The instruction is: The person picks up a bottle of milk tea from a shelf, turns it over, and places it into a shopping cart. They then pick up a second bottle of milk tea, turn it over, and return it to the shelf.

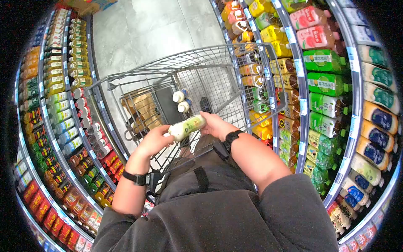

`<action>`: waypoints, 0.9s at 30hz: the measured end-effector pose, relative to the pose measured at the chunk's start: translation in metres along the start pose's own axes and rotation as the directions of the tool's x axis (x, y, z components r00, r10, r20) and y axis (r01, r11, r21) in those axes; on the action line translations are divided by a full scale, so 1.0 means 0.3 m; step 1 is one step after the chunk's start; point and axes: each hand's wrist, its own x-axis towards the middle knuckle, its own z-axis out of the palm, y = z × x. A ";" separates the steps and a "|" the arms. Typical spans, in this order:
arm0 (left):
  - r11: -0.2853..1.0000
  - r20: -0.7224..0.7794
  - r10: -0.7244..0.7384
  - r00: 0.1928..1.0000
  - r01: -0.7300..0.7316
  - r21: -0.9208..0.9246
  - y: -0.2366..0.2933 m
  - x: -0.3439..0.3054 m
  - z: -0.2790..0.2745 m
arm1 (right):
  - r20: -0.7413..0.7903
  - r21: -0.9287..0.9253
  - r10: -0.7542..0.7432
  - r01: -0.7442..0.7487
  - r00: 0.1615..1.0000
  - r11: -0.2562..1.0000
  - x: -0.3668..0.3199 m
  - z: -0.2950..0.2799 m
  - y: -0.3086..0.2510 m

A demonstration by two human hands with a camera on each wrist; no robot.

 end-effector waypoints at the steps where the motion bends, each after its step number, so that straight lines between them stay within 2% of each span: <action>1: 0.999 0.011 0.025 1.000 -0.026 0.026 0.034 -0.061 -0.040 | 0.014 -0.016 -0.008 0.008 1.000 1.000 -0.060 0.043 -0.006; 3: 0.996 -0.001 0.076 0.997 -0.076 0.048 0.069 -0.173 -0.103 | 0.183 0.019 -0.055 0.053 0.982 0.998 -0.124 0.072 0.013; 5: 0.975 -0.040 0.221 0.975 -0.219 0.038 0.080 -0.274 -0.147 | 0.220 0.010 -0.086 0.086 0.972 0.996 -0.218 0.133 0.019; 7: 0.967 -0.015 0.253 0.967 -0.253 0.014 0.089 -0.370 -0.190 | 0.297 0.009 -0.102 0.104 0.949 0.995 -0.313 0.179 0.031; 9: 0.937 -0.006 0.285 0.958 -0.280 -0.211 0.066 -0.439 -0.226 | 0.355 0.001 -0.151 0.161 0.923 0.987 -0.417 0.226 0.057; 11: 0.879 -0.013 0.425 0.905 -0.416 -0.235 0.081 -0.494 -0.243 | 0.456 0.030 -0.224 0.237 0.861 0.971 -0.513 0.251 0.094; 13: 0.819 -0.029 0.551 0.834 -0.546 -0.177 0.129 -0.559 -0.247 | 0.535 0.072 -0.294 0.304 0.792 0.950 -0.616 0.274 0.142; 15: 0.774 -0.006 0.619 0.785 -0.612 -0.162 0.178 -0.609 -0.241 | 0.587 0.099 -0.353 0.368 0.728 0.924 -0.712 0.278 0.204; 17: 0.731 0.025 0.675 0.738 -0.663 -0.164 0.218 -0.618 -0.208 | 0.611 0.108 -0.412 0.444 0.676 0.889 -0.796 0.271 0.278; 19: 0.624 -0.042 0.768 0.639 -0.762 -0.175 0.257 -0.617 -0.147 | 0.613 0.093 -0.446 0.501 0.653 0.861 -0.879 0.263 0.346; 20: 0.653 -0.030 0.743 0.669 -0.733 -0.190 0.309 -0.660 -0.112 | 0.633 0.059 -0.443 0.531 0.635 0.845 -0.921 0.260 0.373; 21: 0.642 0.002 0.757 0.653 -0.744 -0.185 0.340 -0.663 -0.072 | 0.617 0.074 -0.476 0.556 0.627 0.828 -0.960 0.256 0.398; 23: 0.630 0.029 0.764 0.645 -0.734 -0.253 0.394 -0.670 0.003 | 0.636 -0.026 -0.477 0.634 0.606 0.773 -1.035 0.252 0.449; 25: 0.617 0.102 0.785 0.611 -0.757 -0.214 0.450 -0.682 0.075 | 0.601 -0.002 -0.521 0.652 0.607 0.758 -1.083 0.240 0.493; 27: 0.617 0.131 0.786 0.605 -0.752 -0.230 0.497 -0.686 0.161 | 0.532 -0.177 -0.555 0.725 0.639 0.665 -1.098 0.208 0.534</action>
